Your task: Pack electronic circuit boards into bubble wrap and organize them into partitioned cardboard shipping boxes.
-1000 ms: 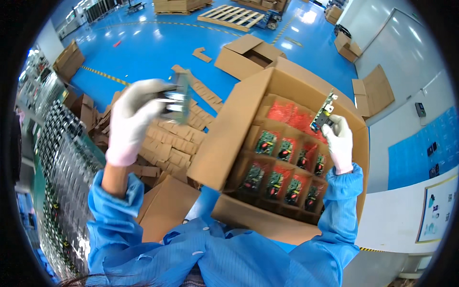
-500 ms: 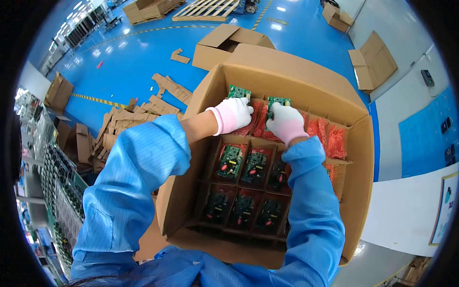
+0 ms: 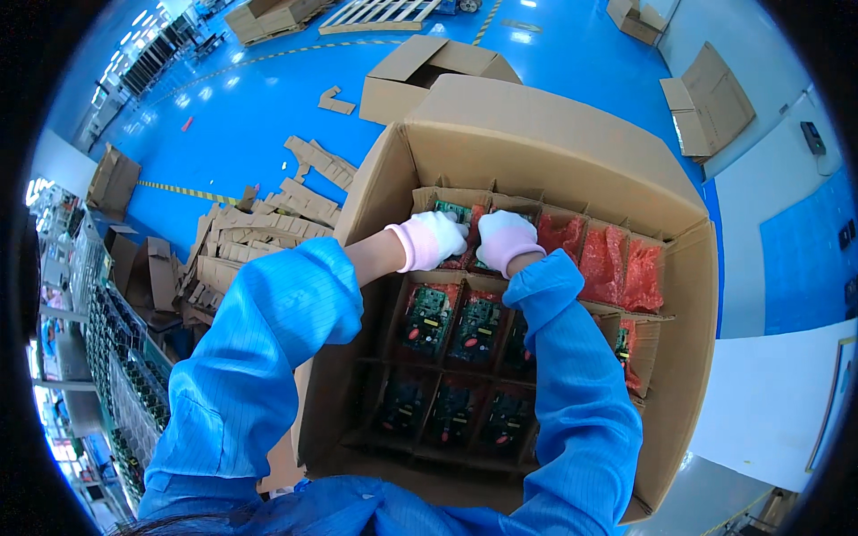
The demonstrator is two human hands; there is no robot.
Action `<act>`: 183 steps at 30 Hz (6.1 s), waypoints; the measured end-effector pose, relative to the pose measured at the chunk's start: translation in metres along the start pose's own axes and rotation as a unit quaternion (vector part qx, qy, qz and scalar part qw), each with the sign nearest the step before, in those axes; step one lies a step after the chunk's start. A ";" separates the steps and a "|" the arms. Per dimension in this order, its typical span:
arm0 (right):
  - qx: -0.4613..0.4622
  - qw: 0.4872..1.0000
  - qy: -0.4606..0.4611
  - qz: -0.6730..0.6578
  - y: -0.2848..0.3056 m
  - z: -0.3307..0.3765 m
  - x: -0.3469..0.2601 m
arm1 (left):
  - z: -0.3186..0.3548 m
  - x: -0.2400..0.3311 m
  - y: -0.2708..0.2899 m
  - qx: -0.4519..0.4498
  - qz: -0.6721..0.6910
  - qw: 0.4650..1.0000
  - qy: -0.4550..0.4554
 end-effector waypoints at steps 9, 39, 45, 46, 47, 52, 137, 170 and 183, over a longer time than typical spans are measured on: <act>-0.036 0.995 0.001 -0.094 -0.057 -0.011 0.008 | 0.003 -0.027 -0.035 -0.049 0.162 0.983 0.077; 0.329 0.650 0.671 -0.139 0.267 0.401 -0.787 | 1.056 0.346 -0.051 0.889 0.142 0.096 0.424; 0.286 0.720 0.631 -0.050 0.218 0.461 -1.038 | 1.182 0.426 -0.141 0.785 -0.031 0.038 0.618; 0.288 0.716 0.633 -0.049 0.209 0.469 -1.065 | 1.189 0.432 -0.136 0.723 -0.075 0.065 0.684; 0.255 0.759 0.592 -0.089 0.201 0.462 -1.087 | 1.193 0.435 -0.131 0.653 -0.118 0.091 0.743; 0.123 0.809 0.444 -0.364 0.159 0.415 -1.149 | 1.213 0.421 -0.119 0.573 -0.049 0.077 0.814; 0.208 0.909 -0.077 -0.353 -0.073 0.128 0.209 | -0.071 0.113 0.070 0.257 0.144 0.945 -0.144; -0.038 0.989 -0.141 -0.038 -0.121 0.073 0.171 | -0.089 0.095 0.005 0.034 0.090 0.995 -0.041; 0.376 0.913 0.155 -0.024 0.237 0.120 -0.160 | 0.478 0.125 0.159 0.460 0.135 0.859 0.180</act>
Point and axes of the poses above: each hand's wrist, its own z-axis away from the middle knuckle, its own y-axis out of the back of the hand, x = y × z, the point moved 10 cm from there along -z, towards the middle knuckle, and after that the axes turned 11 degrees about z, right-handed, at the moved point
